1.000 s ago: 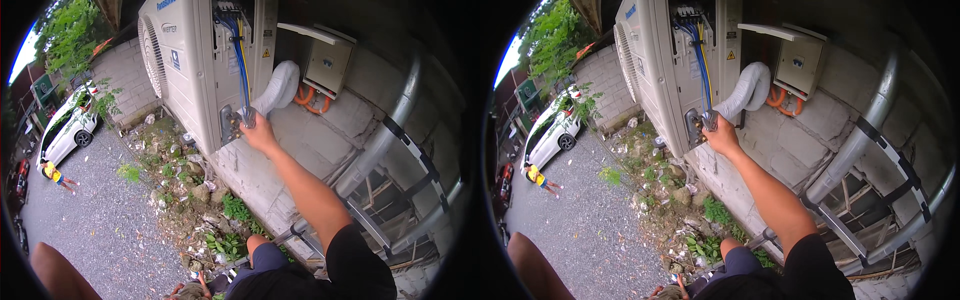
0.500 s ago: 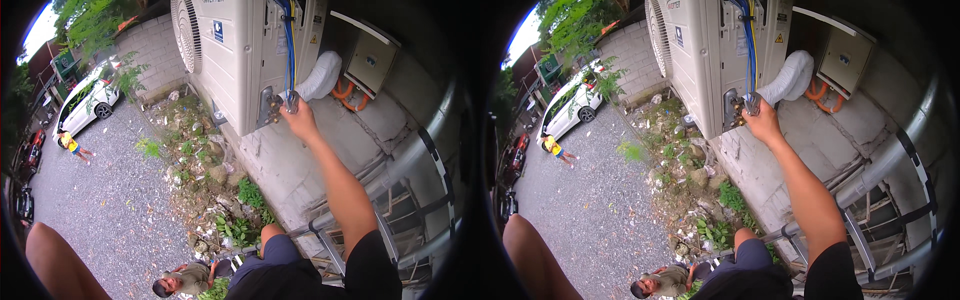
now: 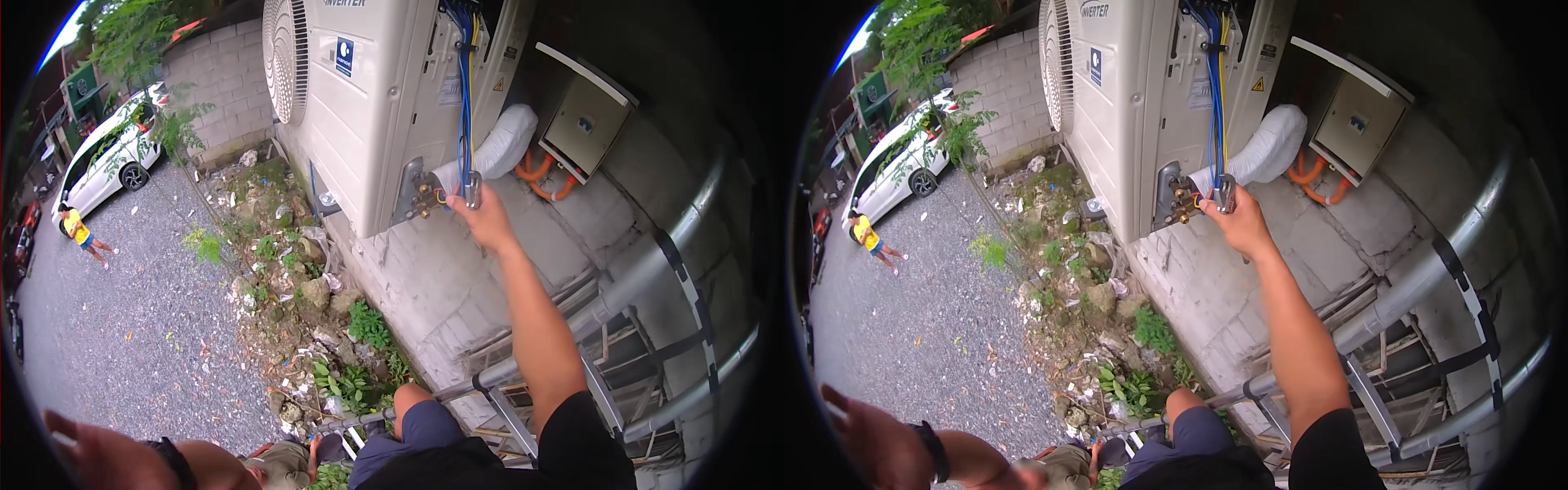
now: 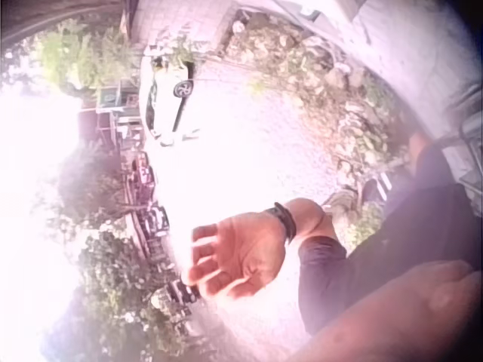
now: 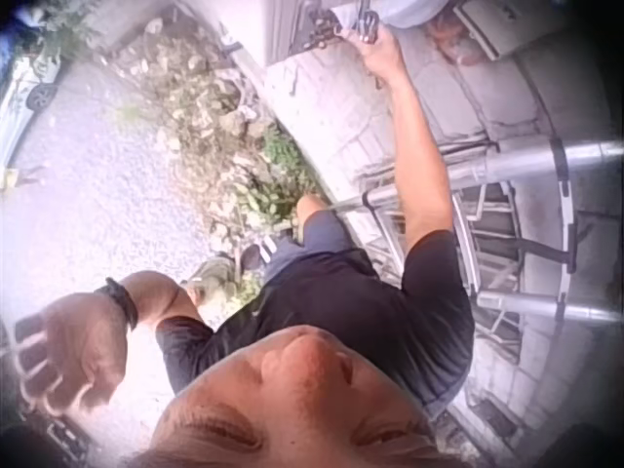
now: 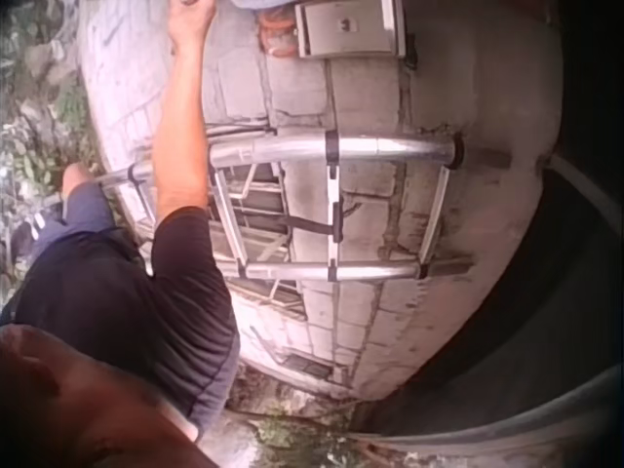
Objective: The person unscrews and removes a plastic side panel and an internal metal cover from an outdoor air conditioning unit using a screwdriver, hands the parts to another person below, and then uses a wrench to tighten a valve on the unit.
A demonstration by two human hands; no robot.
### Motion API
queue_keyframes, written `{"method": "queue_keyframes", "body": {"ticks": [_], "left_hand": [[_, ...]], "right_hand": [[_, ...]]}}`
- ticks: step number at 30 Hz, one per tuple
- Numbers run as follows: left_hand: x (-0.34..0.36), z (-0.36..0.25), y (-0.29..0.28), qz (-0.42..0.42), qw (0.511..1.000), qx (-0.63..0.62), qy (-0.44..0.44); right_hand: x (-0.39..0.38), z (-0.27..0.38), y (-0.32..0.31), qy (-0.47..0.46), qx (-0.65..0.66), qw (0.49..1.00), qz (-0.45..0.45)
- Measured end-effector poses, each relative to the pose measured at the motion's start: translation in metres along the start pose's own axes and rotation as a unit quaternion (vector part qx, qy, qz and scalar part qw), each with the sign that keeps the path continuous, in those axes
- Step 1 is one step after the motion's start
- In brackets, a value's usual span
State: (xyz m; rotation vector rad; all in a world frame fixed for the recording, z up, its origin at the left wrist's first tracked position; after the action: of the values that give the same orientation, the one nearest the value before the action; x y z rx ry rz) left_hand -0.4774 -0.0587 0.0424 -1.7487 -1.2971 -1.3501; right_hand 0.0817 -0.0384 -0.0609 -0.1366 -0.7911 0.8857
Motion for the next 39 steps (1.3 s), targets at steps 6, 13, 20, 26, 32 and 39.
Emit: {"method": "queue_keyframes", "body": {"ticks": [6,13,20,26,32,39], "left_hand": [[-0.495,0.2,0.037,-0.154,0.667,-0.013,-0.729],[-0.529,0.185,0.146,0.143,0.599,-0.05,-0.787],[-0.668,0.199,-0.043,-0.064,0.447,0.125,-0.883],[-0.811,0.062,-0.135,-0.049,0.386,0.401,-0.83],[-0.804,-0.003,-0.131,-0.057,0.184,0.346,-0.918],[-0.778,0.073,-0.092,-0.001,0.277,0.31,-0.91]], "right_hand": [[0.009,0.015,0.008,-0.009,0.022,1.0,-0.006],[0.002,-0.018,-0.016,0.014,0.054,0.997,-0.061],[-0.007,-0.023,-0.007,0.0,0.039,0.996,-0.076],[0.016,-0.062,-0.002,-0.064,-0.011,0.997,-0.05],[0.02,-0.084,-0.013,-0.054,-0.022,0.998,-0.036],[-0.004,-0.044,-0.042,-0.028,-0.048,0.997,-0.059]]}}
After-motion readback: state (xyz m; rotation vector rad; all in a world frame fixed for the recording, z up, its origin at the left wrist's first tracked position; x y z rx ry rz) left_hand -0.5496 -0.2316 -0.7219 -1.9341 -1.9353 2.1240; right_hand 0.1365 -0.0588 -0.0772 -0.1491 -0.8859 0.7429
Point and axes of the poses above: each hand's wrist, its own x-axis towards the middle knuckle, its own y-axis out of the palm, z = x × y, the point moved 5 cm from there along x, towards the middle knuckle, and after that the axes turned 14 degrees about -y, right-handed, at the moved point
